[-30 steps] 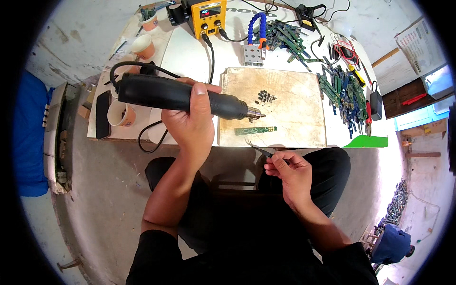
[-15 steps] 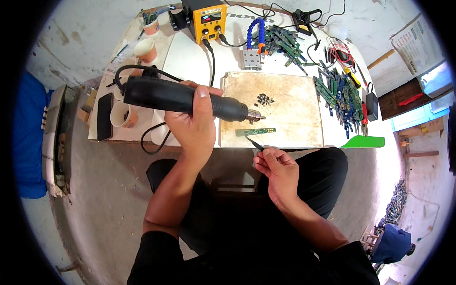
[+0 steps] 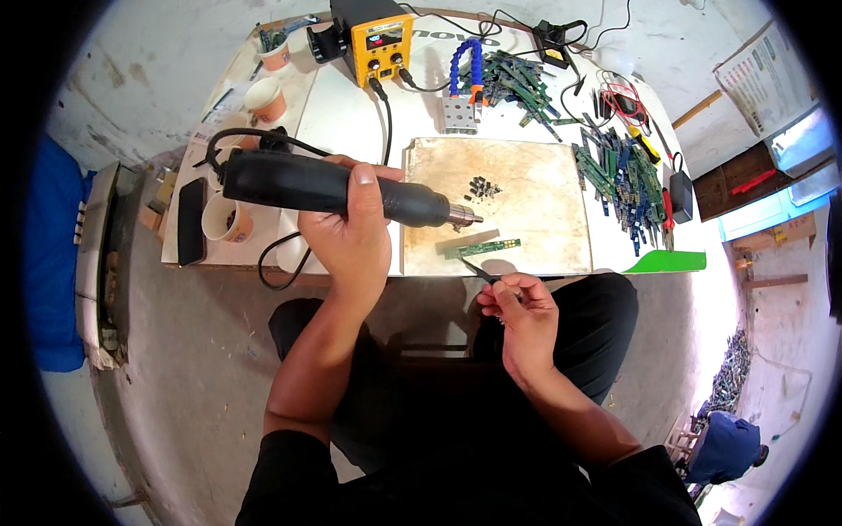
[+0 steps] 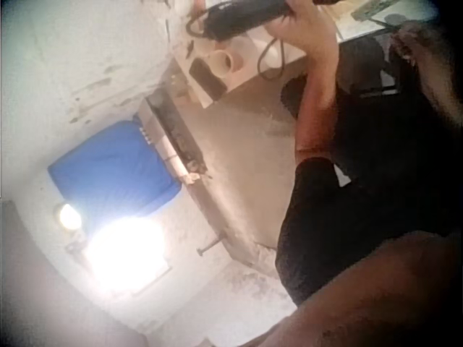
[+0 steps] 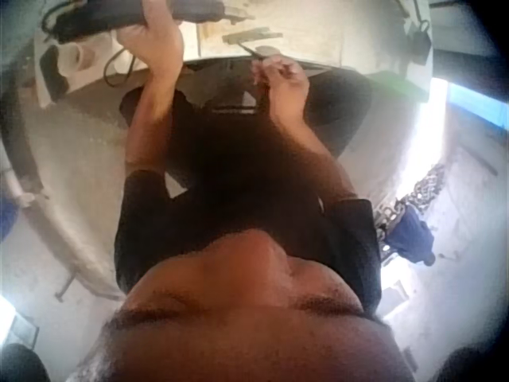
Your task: The person uses a hot air gun and tweezers to remove small electronic components from a green circuit board. They heat the solder joints and lift the components off, placing them on a work mat. The person repeats this process for multiple components on the board.
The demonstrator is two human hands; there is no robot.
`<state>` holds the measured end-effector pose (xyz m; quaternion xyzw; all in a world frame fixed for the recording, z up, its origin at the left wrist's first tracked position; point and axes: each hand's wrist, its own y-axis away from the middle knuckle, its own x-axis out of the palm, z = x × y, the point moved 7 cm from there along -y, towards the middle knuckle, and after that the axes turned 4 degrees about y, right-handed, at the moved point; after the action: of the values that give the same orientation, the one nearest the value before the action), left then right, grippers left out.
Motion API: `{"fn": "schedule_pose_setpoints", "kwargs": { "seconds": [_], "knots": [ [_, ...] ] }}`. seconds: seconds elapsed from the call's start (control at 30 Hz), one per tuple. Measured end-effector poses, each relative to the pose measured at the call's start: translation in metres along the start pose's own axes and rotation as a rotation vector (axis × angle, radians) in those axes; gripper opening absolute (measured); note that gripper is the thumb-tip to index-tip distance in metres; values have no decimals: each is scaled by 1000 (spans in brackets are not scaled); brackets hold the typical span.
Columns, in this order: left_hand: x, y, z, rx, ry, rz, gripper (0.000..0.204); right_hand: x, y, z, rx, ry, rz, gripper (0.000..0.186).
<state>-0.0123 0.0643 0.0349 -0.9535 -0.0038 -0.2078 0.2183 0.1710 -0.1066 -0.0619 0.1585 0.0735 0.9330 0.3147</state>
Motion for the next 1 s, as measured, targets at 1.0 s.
{"fn": "schedule_pose_setpoints", "kwargs": {
  "seconds": [1.0],
  "knots": [
    [2, 2, 10, -43, -9, 15, 14, -67, -278, 202, -322, 397, -22, 8]
  ]
}}
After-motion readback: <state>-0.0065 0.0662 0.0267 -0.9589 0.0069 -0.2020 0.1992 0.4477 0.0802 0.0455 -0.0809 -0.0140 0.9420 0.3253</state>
